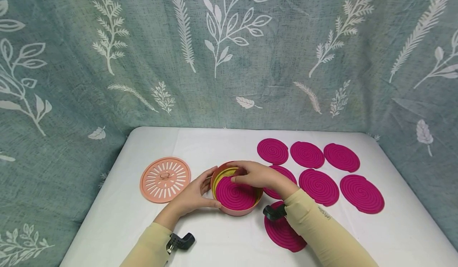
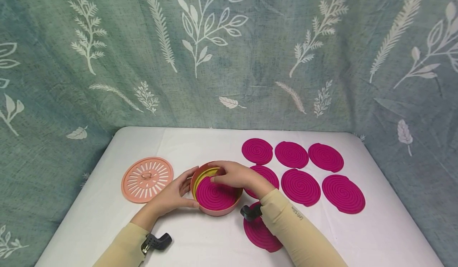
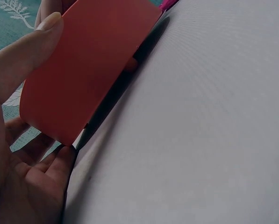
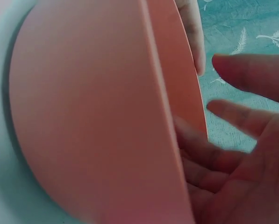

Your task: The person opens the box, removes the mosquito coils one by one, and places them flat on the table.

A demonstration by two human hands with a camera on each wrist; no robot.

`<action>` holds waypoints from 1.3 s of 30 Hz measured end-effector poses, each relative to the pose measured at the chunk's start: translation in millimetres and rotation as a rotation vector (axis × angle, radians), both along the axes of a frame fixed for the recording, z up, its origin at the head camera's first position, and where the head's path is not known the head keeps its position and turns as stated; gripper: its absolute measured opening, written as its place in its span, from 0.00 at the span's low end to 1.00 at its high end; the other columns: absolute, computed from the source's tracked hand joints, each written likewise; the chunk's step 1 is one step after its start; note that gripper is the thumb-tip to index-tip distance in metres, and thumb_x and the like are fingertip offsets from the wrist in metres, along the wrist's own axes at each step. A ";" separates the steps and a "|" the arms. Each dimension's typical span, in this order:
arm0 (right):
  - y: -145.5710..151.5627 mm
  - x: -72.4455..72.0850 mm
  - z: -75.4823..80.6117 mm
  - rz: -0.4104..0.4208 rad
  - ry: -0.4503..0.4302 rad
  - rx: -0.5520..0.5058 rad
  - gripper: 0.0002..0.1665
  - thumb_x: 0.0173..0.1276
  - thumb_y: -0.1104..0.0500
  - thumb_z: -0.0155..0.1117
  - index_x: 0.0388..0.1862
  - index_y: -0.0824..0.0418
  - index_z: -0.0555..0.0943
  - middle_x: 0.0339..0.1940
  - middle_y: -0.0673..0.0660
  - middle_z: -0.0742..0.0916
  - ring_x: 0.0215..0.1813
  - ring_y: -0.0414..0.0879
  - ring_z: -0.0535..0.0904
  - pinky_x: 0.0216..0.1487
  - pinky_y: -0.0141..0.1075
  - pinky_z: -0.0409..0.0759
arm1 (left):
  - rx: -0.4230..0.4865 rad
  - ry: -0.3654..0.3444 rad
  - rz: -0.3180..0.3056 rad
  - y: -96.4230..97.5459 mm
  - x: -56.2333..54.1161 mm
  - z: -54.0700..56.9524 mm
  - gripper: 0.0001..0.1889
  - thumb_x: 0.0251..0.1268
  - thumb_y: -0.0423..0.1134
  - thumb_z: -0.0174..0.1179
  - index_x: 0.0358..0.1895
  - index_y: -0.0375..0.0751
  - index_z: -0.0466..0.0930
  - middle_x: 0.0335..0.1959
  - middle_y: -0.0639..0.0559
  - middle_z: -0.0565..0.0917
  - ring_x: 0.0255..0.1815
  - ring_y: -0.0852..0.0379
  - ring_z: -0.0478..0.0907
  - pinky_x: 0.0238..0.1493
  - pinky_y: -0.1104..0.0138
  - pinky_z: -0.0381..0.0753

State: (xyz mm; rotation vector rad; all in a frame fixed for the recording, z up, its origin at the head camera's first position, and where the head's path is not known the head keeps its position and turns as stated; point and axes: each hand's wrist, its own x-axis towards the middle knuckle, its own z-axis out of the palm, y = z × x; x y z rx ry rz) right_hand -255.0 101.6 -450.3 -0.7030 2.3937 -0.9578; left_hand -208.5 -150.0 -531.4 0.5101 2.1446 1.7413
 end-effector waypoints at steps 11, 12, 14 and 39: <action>-0.8 1.4 0.2 -0.012 0.036 0.036 0.32 0.70 0.50 0.65 0.72 0.50 0.71 0.53 0.53 0.84 0.53 0.45 0.79 0.54 0.46 0.83 | 0.002 0.009 -0.009 -0.2 0.6 0.7 0.60 0.42 0.44 0.82 0.79 0.57 0.51 0.75 0.61 0.60 0.75 0.60 0.57 0.72 0.69 0.61; -0.5 1.3 0.5 -0.013 0.038 0.031 0.32 0.70 0.50 0.65 0.72 0.50 0.71 0.53 0.53 0.84 0.53 0.45 0.79 0.54 0.46 0.83 | 0.007 0.011 -0.010 -0.1 0.6 0.6 0.60 0.42 0.44 0.82 0.79 0.56 0.51 0.75 0.60 0.60 0.75 0.59 0.56 0.72 0.68 0.61; 0.5 0.9 0.5 -0.013 0.041 0.014 0.32 0.70 0.50 0.65 0.72 0.52 0.72 0.55 0.54 0.83 0.54 0.45 0.79 0.55 0.46 0.83 | 0.009 0.008 -0.009 0.1 0.8 0.8 0.60 0.42 0.44 0.82 0.80 0.56 0.51 0.75 0.60 0.60 0.75 0.59 0.56 0.72 0.69 0.61; 11.3 -4.1 1.1 -0.058 -0.015 -0.172 0.31 0.69 0.54 0.66 0.71 0.56 0.73 0.50 0.53 0.84 0.54 0.44 0.80 0.61 0.46 0.80 | 0.008 -0.008 0.009 1.1 0.9 1.1 0.61 0.41 0.39 0.82 0.79 0.56 0.51 0.76 0.58 0.60 0.75 0.58 0.57 0.73 0.66 0.63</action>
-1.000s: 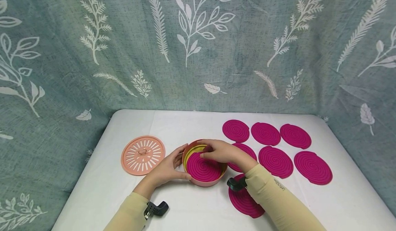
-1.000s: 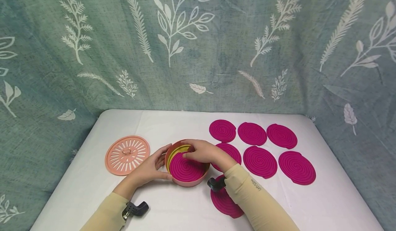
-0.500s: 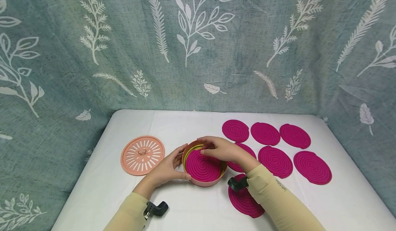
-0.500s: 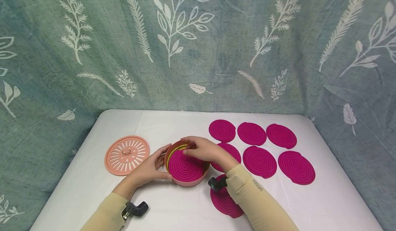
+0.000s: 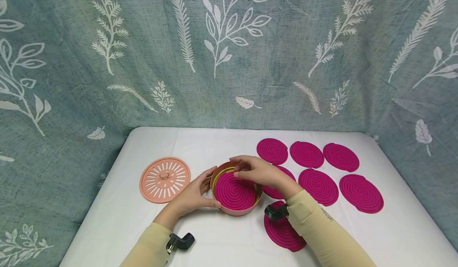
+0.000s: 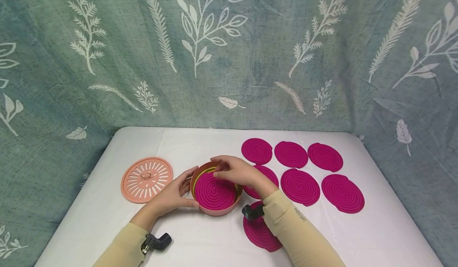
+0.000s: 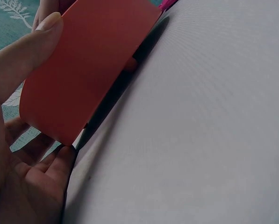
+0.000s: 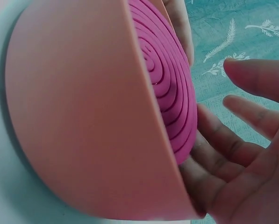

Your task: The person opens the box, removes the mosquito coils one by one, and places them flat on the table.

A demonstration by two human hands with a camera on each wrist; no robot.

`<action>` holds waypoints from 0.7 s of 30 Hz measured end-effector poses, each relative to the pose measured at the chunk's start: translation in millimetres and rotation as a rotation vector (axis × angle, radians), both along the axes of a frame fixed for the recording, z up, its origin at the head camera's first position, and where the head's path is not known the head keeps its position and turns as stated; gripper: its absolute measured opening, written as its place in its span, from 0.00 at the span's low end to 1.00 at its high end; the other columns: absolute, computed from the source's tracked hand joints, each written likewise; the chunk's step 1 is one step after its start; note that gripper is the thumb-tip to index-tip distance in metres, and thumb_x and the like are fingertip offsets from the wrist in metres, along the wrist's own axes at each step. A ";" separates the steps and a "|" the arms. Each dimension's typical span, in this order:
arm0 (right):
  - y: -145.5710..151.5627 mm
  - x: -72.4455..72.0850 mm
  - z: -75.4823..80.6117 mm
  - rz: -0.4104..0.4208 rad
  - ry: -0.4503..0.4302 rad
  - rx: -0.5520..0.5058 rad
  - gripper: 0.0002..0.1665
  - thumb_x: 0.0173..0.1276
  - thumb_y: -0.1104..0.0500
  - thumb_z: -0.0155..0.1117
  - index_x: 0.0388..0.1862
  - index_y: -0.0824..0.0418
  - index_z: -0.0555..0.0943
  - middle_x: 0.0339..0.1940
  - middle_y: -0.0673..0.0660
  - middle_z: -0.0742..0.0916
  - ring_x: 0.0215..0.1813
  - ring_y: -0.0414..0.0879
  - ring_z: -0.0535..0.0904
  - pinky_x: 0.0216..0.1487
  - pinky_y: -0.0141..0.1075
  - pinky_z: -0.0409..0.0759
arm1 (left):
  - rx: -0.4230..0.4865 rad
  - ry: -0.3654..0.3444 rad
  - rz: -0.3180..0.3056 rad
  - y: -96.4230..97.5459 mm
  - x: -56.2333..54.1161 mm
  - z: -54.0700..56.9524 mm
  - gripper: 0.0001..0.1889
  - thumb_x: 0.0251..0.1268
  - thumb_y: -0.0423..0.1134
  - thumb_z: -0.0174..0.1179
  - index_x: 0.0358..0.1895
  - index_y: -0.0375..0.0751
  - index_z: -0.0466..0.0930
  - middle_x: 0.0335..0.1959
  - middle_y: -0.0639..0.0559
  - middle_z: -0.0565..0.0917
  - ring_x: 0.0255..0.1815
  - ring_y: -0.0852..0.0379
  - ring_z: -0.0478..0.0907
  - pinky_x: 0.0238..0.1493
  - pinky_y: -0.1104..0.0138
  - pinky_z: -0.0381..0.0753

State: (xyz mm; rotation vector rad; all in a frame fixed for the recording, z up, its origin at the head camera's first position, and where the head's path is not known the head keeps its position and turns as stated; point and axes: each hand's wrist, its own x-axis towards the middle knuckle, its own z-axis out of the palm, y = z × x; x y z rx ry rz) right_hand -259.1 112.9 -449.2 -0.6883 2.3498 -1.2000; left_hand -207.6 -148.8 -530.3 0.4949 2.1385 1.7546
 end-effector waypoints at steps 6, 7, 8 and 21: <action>3.4 -0.2 -0.7 -0.009 -0.066 -0.072 0.32 0.69 0.54 0.67 0.70 0.56 0.73 0.51 0.56 0.84 0.53 0.46 0.79 0.55 0.42 0.82 | 0.000 -0.001 -0.002 -0.2 -0.3 0.0 0.60 0.41 0.41 0.82 0.79 0.58 0.52 0.75 0.60 0.60 0.75 0.59 0.57 0.72 0.68 0.62; 4.1 -0.2 -0.9 -0.010 -0.078 -0.082 0.32 0.69 0.54 0.67 0.70 0.57 0.73 0.52 0.56 0.83 0.53 0.47 0.79 0.53 0.41 0.82 | 0.001 0.000 -0.003 -0.2 -0.3 0.2 0.60 0.41 0.41 0.82 0.79 0.58 0.52 0.75 0.60 0.60 0.75 0.59 0.57 0.72 0.68 0.62; 4.8 -0.2 -1.0 -0.013 -0.089 -0.090 0.32 0.69 0.54 0.67 0.70 0.57 0.73 0.52 0.57 0.83 0.53 0.48 0.79 0.52 0.41 0.83 | -0.001 0.001 -0.003 -0.1 -0.2 0.7 0.60 0.41 0.42 0.82 0.79 0.58 0.52 0.75 0.60 0.60 0.75 0.60 0.57 0.72 0.68 0.62; 13.2 -5.3 -10.3 -0.019 -0.310 -0.248 0.32 0.68 0.61 0.67 0.71 0.58 0.72 0.58 0.60 0.82 0.57 0.52 0.80 0.55 0.43 0.84 | 0.000 0.001 -0.010 -0.1 -0.9 1.4 0.61 0.42 0.43 0.82 0.80 0.55 0.51 0.75 0.60 0.60 0.75 0.60 0.56 0.72 0.69 0.61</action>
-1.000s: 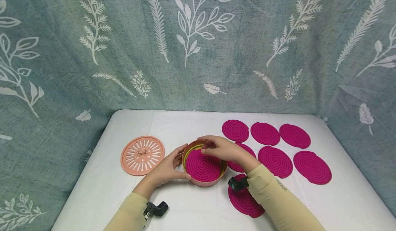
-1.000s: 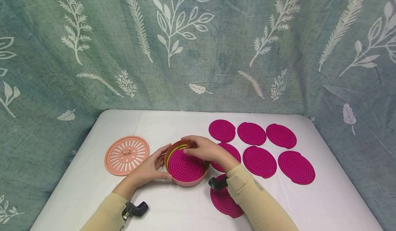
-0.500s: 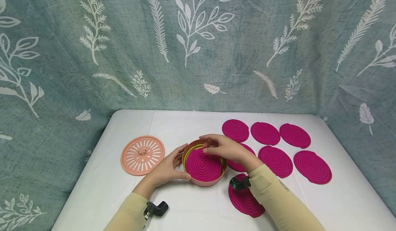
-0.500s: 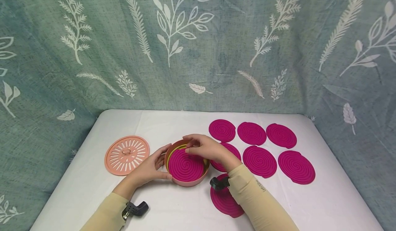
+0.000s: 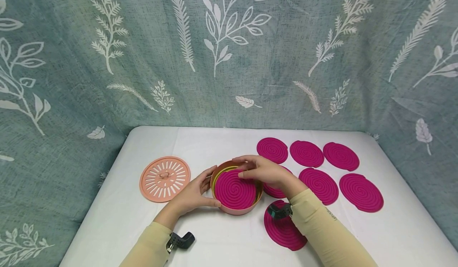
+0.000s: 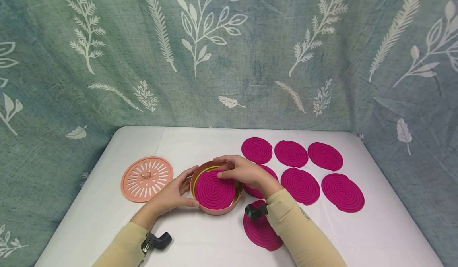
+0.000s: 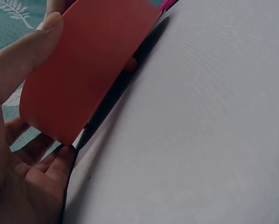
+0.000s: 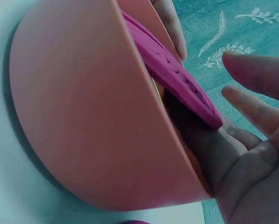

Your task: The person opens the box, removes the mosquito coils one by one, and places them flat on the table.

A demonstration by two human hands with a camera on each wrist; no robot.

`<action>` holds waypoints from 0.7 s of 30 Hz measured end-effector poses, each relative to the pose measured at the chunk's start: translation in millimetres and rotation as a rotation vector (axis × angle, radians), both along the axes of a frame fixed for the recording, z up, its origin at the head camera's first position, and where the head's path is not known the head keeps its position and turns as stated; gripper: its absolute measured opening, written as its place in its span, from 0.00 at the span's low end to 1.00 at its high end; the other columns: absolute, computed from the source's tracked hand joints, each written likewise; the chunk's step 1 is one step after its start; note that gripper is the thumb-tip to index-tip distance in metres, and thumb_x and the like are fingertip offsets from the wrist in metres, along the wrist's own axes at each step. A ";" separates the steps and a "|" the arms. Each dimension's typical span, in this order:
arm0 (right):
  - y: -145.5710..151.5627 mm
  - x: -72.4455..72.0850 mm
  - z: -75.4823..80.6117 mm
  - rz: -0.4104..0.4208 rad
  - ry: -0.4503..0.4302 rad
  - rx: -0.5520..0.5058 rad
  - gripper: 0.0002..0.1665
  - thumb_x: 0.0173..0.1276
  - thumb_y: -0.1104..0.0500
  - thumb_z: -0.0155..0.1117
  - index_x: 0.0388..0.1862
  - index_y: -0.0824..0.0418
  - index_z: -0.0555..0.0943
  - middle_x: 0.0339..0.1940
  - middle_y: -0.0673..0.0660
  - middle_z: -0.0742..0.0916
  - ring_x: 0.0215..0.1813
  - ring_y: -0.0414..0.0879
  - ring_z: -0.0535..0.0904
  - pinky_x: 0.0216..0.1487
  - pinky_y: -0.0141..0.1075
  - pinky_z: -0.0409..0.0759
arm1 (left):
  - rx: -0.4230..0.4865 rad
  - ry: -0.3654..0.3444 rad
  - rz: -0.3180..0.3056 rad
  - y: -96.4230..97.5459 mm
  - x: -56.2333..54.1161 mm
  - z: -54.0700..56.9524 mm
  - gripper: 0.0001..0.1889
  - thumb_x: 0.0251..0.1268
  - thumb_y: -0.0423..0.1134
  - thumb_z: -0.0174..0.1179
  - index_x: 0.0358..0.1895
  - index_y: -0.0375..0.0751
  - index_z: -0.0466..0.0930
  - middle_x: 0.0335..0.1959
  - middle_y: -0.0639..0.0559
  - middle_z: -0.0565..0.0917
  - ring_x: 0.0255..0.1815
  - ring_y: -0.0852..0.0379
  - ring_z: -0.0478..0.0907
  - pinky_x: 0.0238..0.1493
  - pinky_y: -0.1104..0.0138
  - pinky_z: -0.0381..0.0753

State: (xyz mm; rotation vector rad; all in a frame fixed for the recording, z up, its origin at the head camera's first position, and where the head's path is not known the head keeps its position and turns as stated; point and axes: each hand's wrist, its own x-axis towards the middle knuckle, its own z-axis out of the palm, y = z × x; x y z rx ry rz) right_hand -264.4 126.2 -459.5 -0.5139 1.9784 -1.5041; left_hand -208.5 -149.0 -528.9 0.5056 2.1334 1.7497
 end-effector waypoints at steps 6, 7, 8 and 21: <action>2.2 0.0 -0.5 -0.013 -0.085 -0.046 0.33 0.67 0.63 0.67 0.71 0.59 0.71 0.57 0.63 0.82 0.54 0.55 0.82 0.51 0.47 0.86 | 0.010 -0.004 -0.005 -0.2 0.3 -0.1 0.60 0.42 0.42 0.82 0.79 0.58 0.51 0.75 0.60 0.60 0.75 0.60 0.56 0.72 0.70 0.61; 2.3 0.3 0.0 -0.016 -0.090 -0.045 0.33 0.67 0.63 0.67 0.71 0.59 0.72 0.56 0.63 0.82 0.53 0.55 0.82 0.51 0.47 0.86 | 0.012 -0.005 -0.006 -0.3 0.4 0.0 0.59 0.42 0.42 0.82 0.79 0.58 0.51 0.75 0.60 0.60 0.75 0.60 0.56 0.72 0.70 0.61; 2.5 0.7 0.5 -0.018 -0.092 -0.042 0.32 0.67 0.63 0.67 0.70 0.59 0.72 0.56 0.63 0.82 0.52 0.55 0.82 0.51 0.47 0.86 | 0.013 -0.005 -0.007 -0.3 0.6 0.1 0.59 0.42 0.42 0.82 0.79 0.59 0.52 0.75 0.61 0.60 0.75 0.60 0.56 0.72 0.70 0.61; 4.8 2.1 2.3 0.001 -0.095 0.061 0.31 0.69 0.64 0.66 0.70 0.63 0.72 0.46 0.61 0.86 0.41 0.50 0.86 0.44 0.46 0.88 | 0.053 -0.013 -0.012 -0.5 0.2 -1.2 0.58 0.43 0.38 0.81 0.78 0.62 0.53 0.76 0.60 0.59 0.75 0.61 0.56 0.73 0.70 0.60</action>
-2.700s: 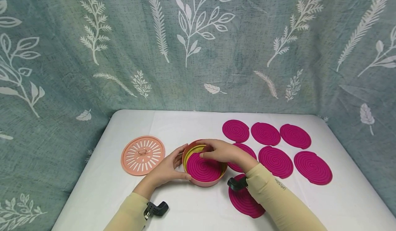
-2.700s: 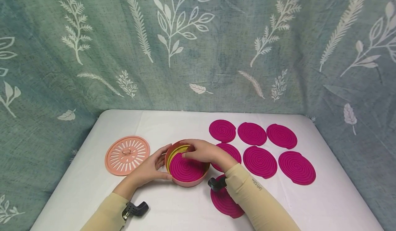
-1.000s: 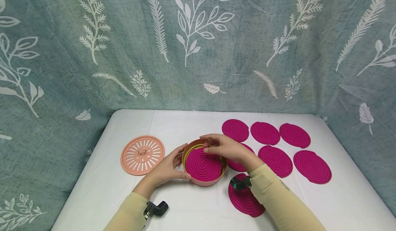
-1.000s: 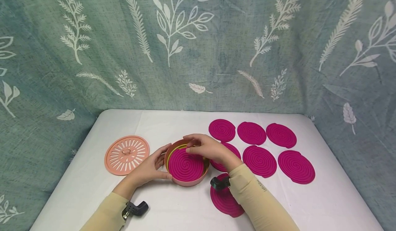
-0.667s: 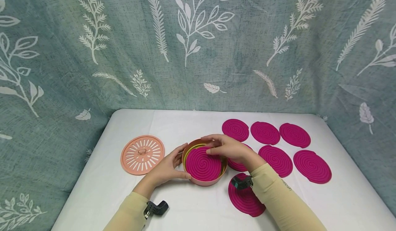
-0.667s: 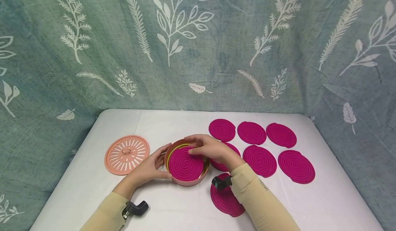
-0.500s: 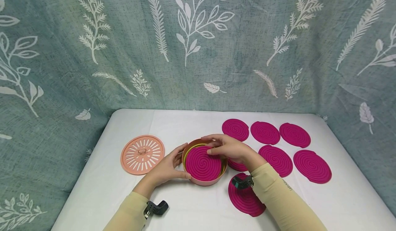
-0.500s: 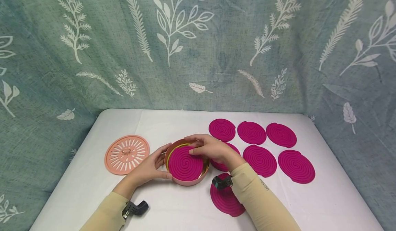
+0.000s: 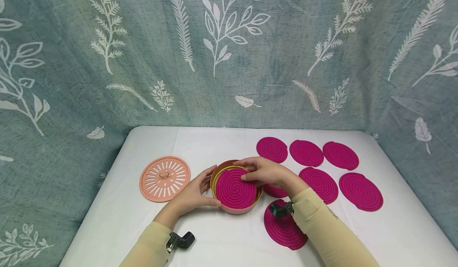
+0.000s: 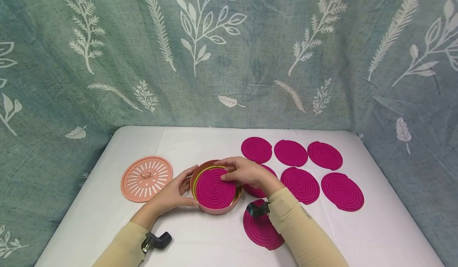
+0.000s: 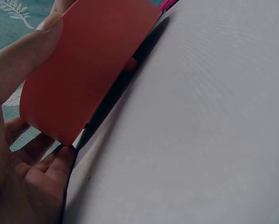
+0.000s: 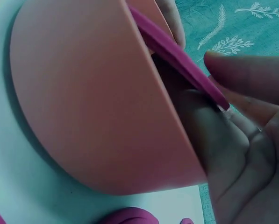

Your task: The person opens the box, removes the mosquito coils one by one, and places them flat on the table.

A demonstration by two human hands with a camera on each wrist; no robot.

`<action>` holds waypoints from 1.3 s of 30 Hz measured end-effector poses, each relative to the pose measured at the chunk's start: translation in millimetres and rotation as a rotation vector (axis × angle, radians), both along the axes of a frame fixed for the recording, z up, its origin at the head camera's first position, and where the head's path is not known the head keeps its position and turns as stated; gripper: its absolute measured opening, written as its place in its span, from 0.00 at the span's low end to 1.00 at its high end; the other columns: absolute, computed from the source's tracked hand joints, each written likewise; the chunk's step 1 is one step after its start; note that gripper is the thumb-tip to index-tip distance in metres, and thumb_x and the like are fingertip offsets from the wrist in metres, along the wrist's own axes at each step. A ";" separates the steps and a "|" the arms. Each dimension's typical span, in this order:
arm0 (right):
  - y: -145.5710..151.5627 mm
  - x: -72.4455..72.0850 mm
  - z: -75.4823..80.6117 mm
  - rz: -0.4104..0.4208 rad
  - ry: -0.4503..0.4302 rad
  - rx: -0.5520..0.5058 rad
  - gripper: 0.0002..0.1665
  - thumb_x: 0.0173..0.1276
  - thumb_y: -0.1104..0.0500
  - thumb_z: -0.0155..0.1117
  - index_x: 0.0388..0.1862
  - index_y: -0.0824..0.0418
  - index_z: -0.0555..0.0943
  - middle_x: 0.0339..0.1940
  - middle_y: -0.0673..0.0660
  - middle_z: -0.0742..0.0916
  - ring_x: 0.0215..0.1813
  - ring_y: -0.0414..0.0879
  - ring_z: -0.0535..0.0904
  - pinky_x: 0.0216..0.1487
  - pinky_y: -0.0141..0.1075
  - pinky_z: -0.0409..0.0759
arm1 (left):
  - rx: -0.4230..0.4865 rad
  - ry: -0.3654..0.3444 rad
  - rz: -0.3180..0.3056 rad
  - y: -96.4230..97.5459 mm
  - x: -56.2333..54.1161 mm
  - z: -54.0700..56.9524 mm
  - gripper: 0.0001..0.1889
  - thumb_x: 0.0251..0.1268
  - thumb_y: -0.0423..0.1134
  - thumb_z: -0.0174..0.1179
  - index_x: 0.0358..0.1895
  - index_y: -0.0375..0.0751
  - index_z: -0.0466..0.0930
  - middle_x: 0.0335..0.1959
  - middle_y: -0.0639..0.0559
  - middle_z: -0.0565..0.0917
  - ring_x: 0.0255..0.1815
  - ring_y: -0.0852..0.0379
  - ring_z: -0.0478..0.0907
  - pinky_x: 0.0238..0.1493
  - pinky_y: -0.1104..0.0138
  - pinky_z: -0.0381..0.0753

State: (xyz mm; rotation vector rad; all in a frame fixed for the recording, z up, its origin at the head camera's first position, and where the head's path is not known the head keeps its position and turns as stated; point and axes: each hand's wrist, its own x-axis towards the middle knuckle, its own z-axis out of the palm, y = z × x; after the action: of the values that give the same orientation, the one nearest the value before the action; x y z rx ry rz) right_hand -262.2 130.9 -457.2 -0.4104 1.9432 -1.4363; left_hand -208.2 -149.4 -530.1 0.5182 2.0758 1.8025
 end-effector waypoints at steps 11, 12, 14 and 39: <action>3.0 -0.3 -1.9 -0.016 0.016 -0.024 0.27 0.70 0.65 0.64 0.67 0.63 0.75 0.49 0.61 0.86 0.42 0.51 0.86 0.44 0.46 0.88 | 0.004 0.008 -0.009 -0.3 -0.1 0.0 0.59 0.43 0.38 0.81 0.79 0.57 0.51 0.76 0.59 0.59 0.76 0.60 0.55 0.73 0.71 0.59; 3.5 -0.4 -1.9 -0.018 0.011 -0.034 0.27 0.70 0.65 0.64 0.68 0.63 0.75 0.49 0.61 0.86 0.42 0.51 0.86 0.43 0.47 0.88 | 0.004 0.007 -0.010 -0.3 0.0 0.2 0.59 0.43 0.38 0.81 0.79 0.57 0.51 0.76 0.59 0.59 0.76 0.60 0.55 0.73 0.70 0.59; 4.6 -0.4 -1.9 -0.026 0.004 -0.051 0.27 0.70 0.65 0.64 0.68 0.63 0.74 0.50 0.62 0.86 0.42 0.52 0.86 0.43 0.47 0.88 | 0.001 0.006 -0.012 -0.5 0.1 0.2 0.59 0.43 0.39 0.81 0.79 0.57 0.51 0.76 0.59 0.59 0.76 0.60 0.55 0.73 0.70 0.59; 13.1 10.6 5.0 -0.180 0.006 -0.185 0.29 0.72 0.64 0.63 0.70 0.60 0.72 0.55 0.64 0.83 0.46 0.52 0.86 0.46 0.48 0.88 | -0.004 0.025 -0.003 0.1 -1.2 -1.6 0.60 0.43 0.37 0.82 0.80 0.55 0.50 0.76 0.62 0.57 0.76 0.61 0.54 0.73 0.71 0.59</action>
State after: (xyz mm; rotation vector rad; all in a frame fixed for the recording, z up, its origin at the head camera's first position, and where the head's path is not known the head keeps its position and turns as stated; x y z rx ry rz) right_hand -251.6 144.0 -452.3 -0.3297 1.8986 -1.7396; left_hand -209.5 -149.3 -531.7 0.5451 2.0942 1.7983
